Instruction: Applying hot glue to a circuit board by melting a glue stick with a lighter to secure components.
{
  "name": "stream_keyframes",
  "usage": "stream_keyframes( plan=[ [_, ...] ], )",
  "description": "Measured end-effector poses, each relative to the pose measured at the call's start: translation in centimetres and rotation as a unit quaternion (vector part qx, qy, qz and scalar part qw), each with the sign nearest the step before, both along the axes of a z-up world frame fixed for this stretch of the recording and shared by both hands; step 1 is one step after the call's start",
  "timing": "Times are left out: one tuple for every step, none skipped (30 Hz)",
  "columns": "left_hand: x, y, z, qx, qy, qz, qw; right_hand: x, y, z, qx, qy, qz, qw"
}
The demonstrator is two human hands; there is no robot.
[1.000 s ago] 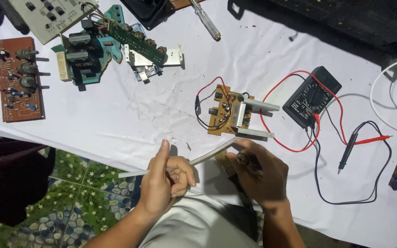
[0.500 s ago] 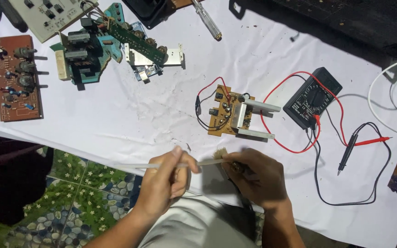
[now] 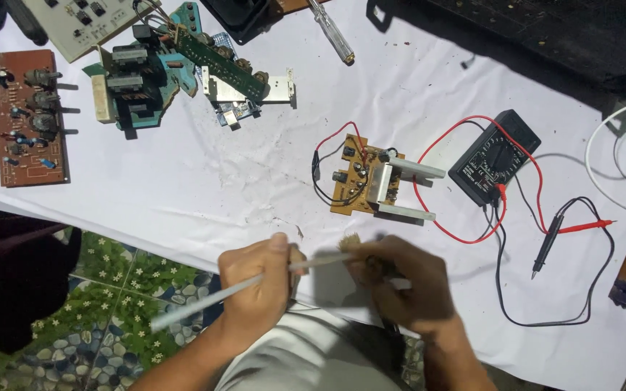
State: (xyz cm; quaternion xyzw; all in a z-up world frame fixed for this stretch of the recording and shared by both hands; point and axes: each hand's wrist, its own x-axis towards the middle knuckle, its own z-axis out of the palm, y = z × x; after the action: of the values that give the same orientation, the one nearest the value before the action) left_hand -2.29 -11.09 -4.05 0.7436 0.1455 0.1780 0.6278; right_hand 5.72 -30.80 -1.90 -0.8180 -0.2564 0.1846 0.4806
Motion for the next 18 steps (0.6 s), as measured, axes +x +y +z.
stream_keyframes(
  plan=[
    [0.1,0.3,-0.7,0.0,-0.001,0.0,1.0,0.9,-0.6,0.0,0.0,-0.001,0.0,1.0],
    [0.2,0.5,-1.3,-0.027,-0.05,0.001,0.998,1.8,-1.3,-0.1,0.004,-0.054,0.018,0.998],
    [0.3,0.8,-2.0,-0.055,-0.101,0.003,0.993,2.8,-1.9,-0.1,0.008,-0.108,0.038,0.993],
    [0.9,1.0,-0.7,-0.054,-0.103,0.003,0.993,3.6,-2.0,0.3,0.009,-0.11,0.038,0.993],
    [1.5,1.3,0.6,-0.085,-0.049,0.052,0.994,4.5,-2.1,0.8,-0.041,-0.163,-0.004,0.986],
    [2.1,1.5,2.0,-0.116,0.006,0.101,0.988,5.3,-2.2,1.3,-0.09,-0.215,-0.046,0.971],
    [2.2,2.4,1.5,-0.115,0.005,0.1,0.988,6.3,-1.6,1.5,-0.089,-0.215,-0.046,0.971],
    [2.3,3.4,1.1,-0.106,-0.007,0.112,0.988,7.4,-0.9,1.7,-0.098,-0.243,-0.023,0.965],
    [2.5,4.3,0.6,-0.097,-0.018,0.124,0.987,8.4,-0.3,2.0,-0.107,-0.272,0.0,0.956],
    [2.7,4.3,1.1,-0.096,-0.02,0.123,0.988,9.1,0.8,1.7,-0.107,-0.273,-0.002,0.956],
    [2.9,4.3,1.5,-0.125,-0.035,0.132,0.983,9.8,1.8,1.4,-0.087,-0.279,0.022,0.956],
    [3.1,4.3,1.9,-0.154,-0.05,0.14,0.977,10.6,2.8,1.2,-0.067,-0.285,0.046,0.955],
    [3.2,4.3,1.9,-0.153,-0.053,0.14,0.977,10.8,3.1,0.7,-0.066,-0.288,0.046,0.954],
    [3.2,4.3,1.9,-0.143,-0.052,0.131,0.98,11.0,3.5,0.2,-0.097,-0.261,0.061,0.959],
    [3.2,4.3,1.8,-0.134,-0.049,0.125,0.982,11.2,4.0,-0.4,-0.128,-0.232,0.079,0.961],
    [3.3,4.4,1.7,-0.133,-0.051,0.129,0.981,11.3,3.9,-0.6,-0.126,-0.234,0.082,0.96],
    [3.1,4.4,1.5,-0.132,-0.052,0.13,0.981,11.2,3.8,-1.0,-0.125,-0.236,0.088,0.96],
    [3.1,4.4,1.3,-0.132,-0.053,0.13,0.981,11.1,3.7,-1.3,-0.124,-0.239,0.095,0.959]
  ],
)
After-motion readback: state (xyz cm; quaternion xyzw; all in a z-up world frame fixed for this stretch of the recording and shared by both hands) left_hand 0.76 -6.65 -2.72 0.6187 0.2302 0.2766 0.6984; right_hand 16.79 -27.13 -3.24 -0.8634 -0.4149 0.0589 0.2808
